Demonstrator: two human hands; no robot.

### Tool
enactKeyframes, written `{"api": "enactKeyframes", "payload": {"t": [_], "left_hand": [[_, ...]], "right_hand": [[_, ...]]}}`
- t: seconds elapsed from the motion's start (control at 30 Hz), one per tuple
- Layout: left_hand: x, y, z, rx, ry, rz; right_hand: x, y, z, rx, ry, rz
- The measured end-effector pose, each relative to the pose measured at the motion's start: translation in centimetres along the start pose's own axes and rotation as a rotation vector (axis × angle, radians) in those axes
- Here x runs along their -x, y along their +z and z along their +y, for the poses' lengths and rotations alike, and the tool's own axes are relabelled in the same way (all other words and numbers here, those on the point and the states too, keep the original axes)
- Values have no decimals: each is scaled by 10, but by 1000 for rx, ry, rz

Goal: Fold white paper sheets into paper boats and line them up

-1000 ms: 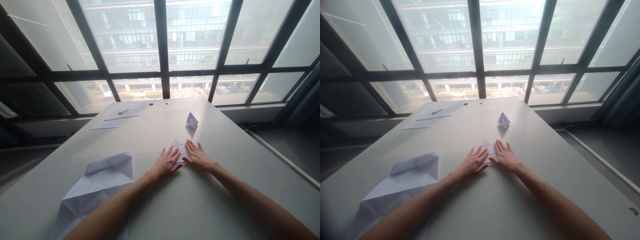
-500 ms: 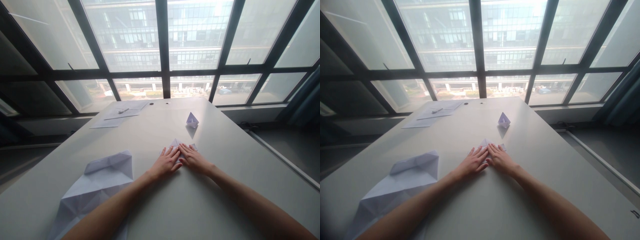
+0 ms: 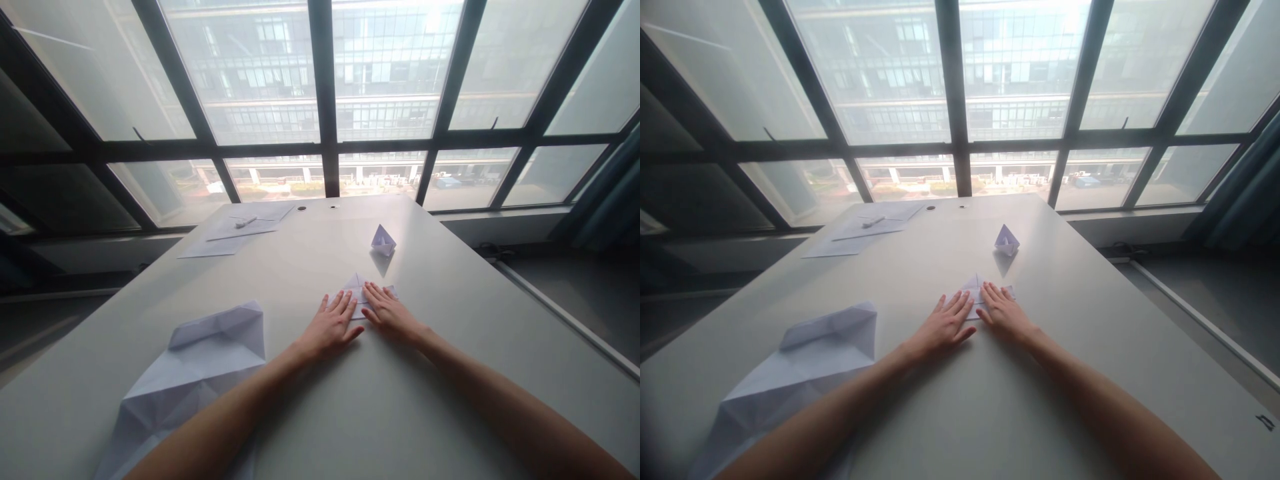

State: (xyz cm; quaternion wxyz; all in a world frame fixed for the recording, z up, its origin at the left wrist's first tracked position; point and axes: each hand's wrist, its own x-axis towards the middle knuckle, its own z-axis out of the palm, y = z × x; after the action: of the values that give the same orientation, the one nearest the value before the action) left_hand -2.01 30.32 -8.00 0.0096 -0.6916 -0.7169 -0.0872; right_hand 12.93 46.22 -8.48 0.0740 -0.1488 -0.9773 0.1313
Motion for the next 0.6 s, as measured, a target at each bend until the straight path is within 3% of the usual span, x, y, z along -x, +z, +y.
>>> {"api": "enactKeyframes", "payload": {"t": [0.17, 0.4, 0.6], "left_hand": [[0, -6, 2, 35, -7, 14], [-2, -15, -6, 87, -45, 122], [-4, -12, -10, 88, -41, 170]], "right_hand": [[1, -1, 0, -39, -8, 22], [1, -3, 2, -73, -45, 127], [-3, -1, 10, -134, -62, 152]]}}
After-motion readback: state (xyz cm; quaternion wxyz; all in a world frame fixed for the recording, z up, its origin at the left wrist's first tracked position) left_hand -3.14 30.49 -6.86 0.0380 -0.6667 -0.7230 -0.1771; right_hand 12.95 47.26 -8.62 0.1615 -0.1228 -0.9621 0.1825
